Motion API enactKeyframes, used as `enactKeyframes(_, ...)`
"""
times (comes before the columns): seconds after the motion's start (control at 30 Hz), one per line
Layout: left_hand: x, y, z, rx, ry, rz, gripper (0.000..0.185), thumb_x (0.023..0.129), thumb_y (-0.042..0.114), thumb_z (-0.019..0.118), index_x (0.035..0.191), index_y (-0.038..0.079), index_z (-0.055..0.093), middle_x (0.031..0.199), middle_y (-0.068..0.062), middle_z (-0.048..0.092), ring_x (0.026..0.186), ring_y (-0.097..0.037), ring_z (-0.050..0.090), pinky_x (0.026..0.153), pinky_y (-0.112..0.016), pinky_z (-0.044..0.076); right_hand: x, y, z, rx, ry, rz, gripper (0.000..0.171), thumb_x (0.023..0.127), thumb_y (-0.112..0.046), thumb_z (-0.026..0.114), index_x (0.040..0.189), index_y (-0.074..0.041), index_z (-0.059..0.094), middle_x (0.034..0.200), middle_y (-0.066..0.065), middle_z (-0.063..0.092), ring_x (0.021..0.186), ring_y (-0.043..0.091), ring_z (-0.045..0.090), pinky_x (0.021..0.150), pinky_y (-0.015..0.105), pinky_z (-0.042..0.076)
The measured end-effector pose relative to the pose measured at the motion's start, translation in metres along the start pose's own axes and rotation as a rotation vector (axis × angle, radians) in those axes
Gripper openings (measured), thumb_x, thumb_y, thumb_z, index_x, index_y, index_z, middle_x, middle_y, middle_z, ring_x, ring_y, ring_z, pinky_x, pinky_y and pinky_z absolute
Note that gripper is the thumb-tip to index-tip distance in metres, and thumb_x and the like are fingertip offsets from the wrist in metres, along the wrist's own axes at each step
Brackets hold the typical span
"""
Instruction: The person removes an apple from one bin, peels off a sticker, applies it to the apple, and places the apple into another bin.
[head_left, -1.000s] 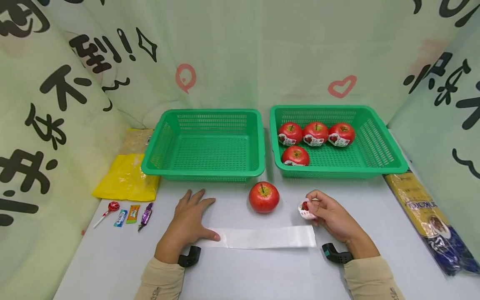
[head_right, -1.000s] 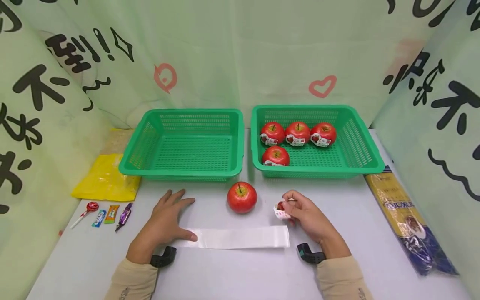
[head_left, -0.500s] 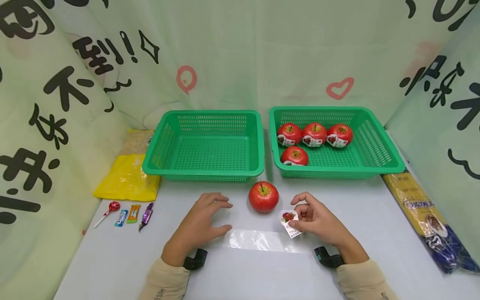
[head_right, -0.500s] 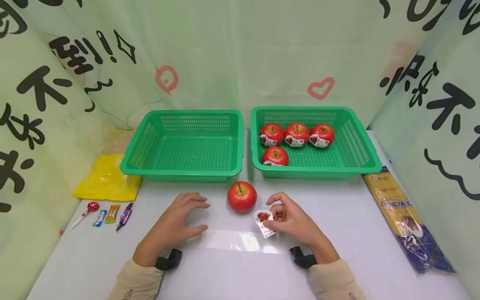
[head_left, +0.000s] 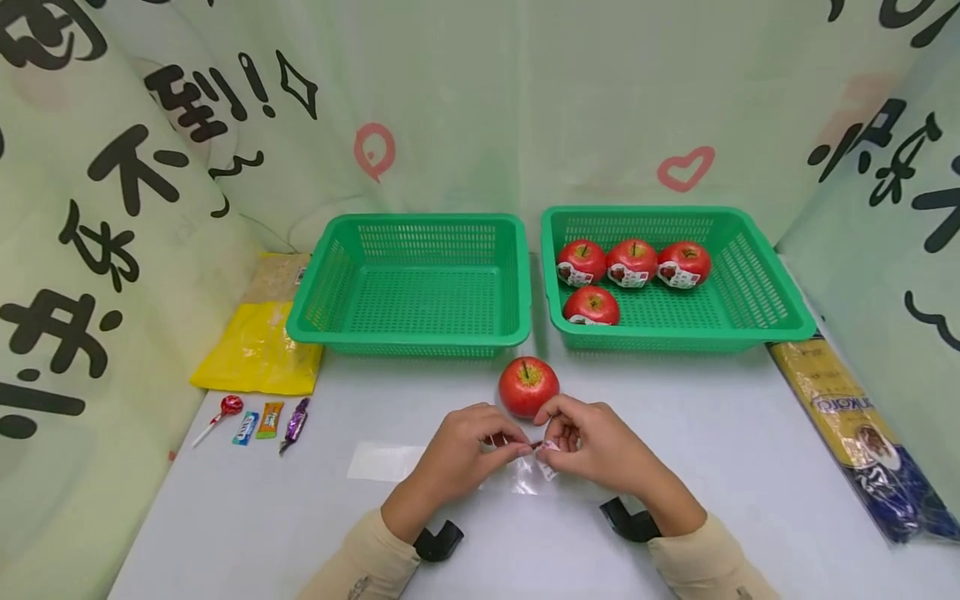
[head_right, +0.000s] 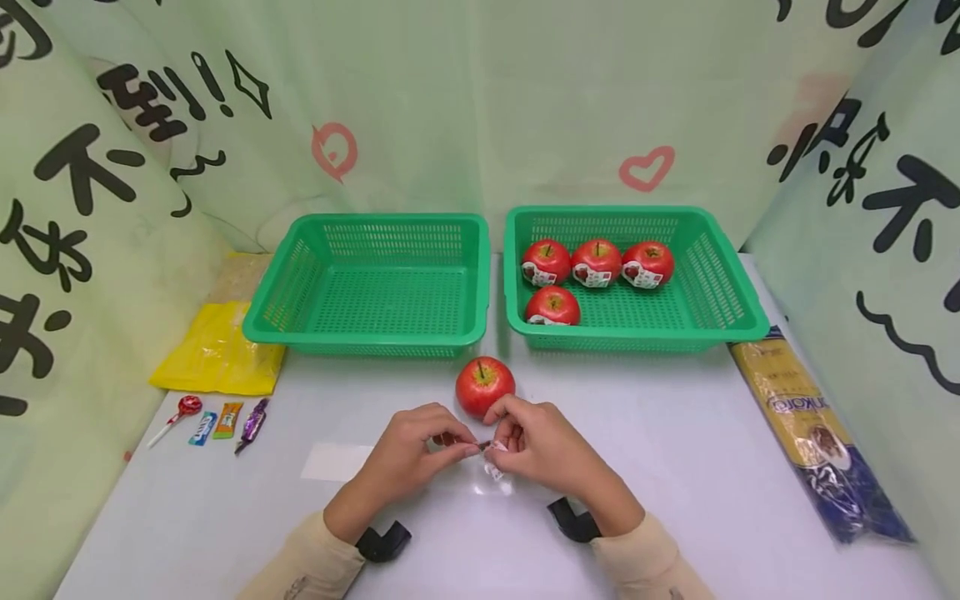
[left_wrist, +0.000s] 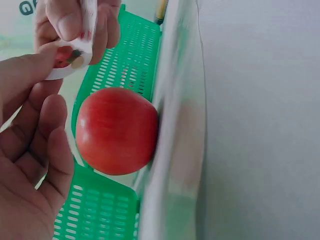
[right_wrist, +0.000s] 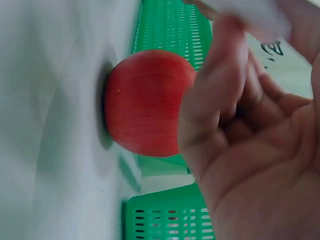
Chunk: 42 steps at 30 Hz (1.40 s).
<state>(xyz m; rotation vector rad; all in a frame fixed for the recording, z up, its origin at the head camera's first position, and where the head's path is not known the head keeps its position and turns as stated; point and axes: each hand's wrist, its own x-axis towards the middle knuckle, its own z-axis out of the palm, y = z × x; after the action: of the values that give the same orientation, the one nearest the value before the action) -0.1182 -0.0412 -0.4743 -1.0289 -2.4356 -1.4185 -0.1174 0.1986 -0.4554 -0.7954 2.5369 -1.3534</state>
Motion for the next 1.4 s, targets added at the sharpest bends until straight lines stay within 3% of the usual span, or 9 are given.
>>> enactKeyframes(0.13, 0.001, -0.003, -0.001, 0.0, 0.058, -0.081, 0.009, 0.089, 0.014, 0.086, 0.089, 0.012, 0.077, 0.079, 0.003, 0.071, 0.074, -0.008, 0.063, 0.066, -0.018, 0.055, 0.002, 0.004, 0.0, -0.001, 0.089, 0.051, 0.015, 0.091, -0.008, 0.081, 0.09, -0.02, 0.073, 0.081, -0.01, 0.064, 0.075, 0.005, 0.059, 0.066, 0.021, 0.053)
enactKeyframes(0.27, 0.003, -0.004, -0.001, 0.03, 0.09, -0.149, 0.009, 0.09, 0.014, 0.085, 0.088, 0.011, 0.076, 0.079, 0.001, 0.073, 0.073, -0.013, 0.064, 0.066, -0.02, 0.056, 0.004, 0.007, 0.004, 0.02, 0.126, 0.08, 0.008, 0.096, -0.017, 0.078, 0.093, -0.021, 0.073, 0.087, -0.009, 0.069, 0.079, 0.006, 0.061, 0.069, 0.023, 0.055)
enactKeyframes(0.37, 0.005, -0.004, -0.001, 0.069, 0.069, -0.212, 0.008, 0.092, 0.014, 0.082, 0.089, 0.012, 0.075, 0.081, 0.002, 0.073, 0.075, -0.012, 0.065, 0.068, -0.021, 0.055, 0.005, 0.008, 0.007, -0.003, 0.16, 0.09, 0.007, 0.096, -0.017, 0.079, 0.096, -0.019, 0.072, 0.087, -0.009, 0.071, 0.077, 0.004, 0.061, 0.068, 0.022, 0.055)
enactKeyframes(0.53, 0.011, -0.004, -0.002, 0.17, -0.011, -0.284, 0.009, 0.092, 0.016, 0.082, 0.088, 0.016, 0.074, 0.081, 0.006, 0.071, 0.079, -0.011, 0.063, 0.071, -0.023, 0.053, 0.008, 0.01, 0.011, -0.132, 0.28, 0.037, 0.019, 0.084, -0.01, 0.088, 0.092, -0.014, 0.072, 0.08, -0.007, 0.07, 0.07, 0.002, 0.059, 0.064, 0.021, 0.054)
enactKeyframes(0.7, 0.015, -0.007, -0.003, 0.3, -0.04, -0.274, 0.011, 0.09, 0.021, 0.085, 0.087, 0.017, 0.076, 0.078, 0.007, 0.069, 0.078, -0.011, 0.061, 0.067, -0.022, 0.051, 0.01, 0.015, 0.014, -0.256, 0.328, -0.037, 0.025, 0.079, -0.007, 0.091, 0.084, -0.014, 0.068, 0.076, -0.008, 0.066, 0.07, 0.002, 0.058, 0.063, 0.02, 0.053)
enactKeyframes(0.87, 0.016, -0.012, -0.002, 0.4, -0.005, -0.21, 0.012, 0.089, 0.021, 0.087, 0.085, 0.017, 0.076, 0.078, 0.005, 0.069, 0.078, -0.011, 0.061, 0.066, -0.022, 0.052, 0.013, 0.017, 0.013, -0.383, 0.335, -0.104, 0.027, 0.079, -0.005, 0.092, 0.082, -0.013, 0.066, 0.074, -0.005, 0.062, 0.069, 0.007, 0.058, 0.062, 0.021, 0.053)
enactKeyframes(1.03, 0.021, -0.016, -0.002, 0.406, 0.026, -0.171, 0.014, 0.088, 0.021, 0.088, 0.086, 0.016, 0.075, 0.082, 0.004, 0.072, 0.082, -0.013, 0.063, 0.069, -0.025, 0.055, 0.016, 0.016, 0.007, -0.436, 0.335, -0.1, 0.026, 0.079, -0.003, 0.09, 0.083, -0.012, 0.066, 0.075, -0.004, 0.061, 0.07, 0.009, 0.056, 0.062, 0.023, 0.052)
enactKeyframes(1.4, 0.026, -0.019, 0.0, 0.4, 0.019, -0.155, 0.016, 0.088, 0.025, 0.088, 0.085, 0.016, 0.076, 0.083, 0.004, 0.073, 0.083, -0.013, 0.062, 0.068, -0.026, 0.054, 0.015, 0.021, 0.006, -0.46, 0.345, -0.108, 0.024, 0.081, -0.008, 0.091, 0.085, -0.012, 0.067, 0.076, -0.003, 0.063, 0.072, 0.01, 0.06, 0.063, 0.024, 0.054)
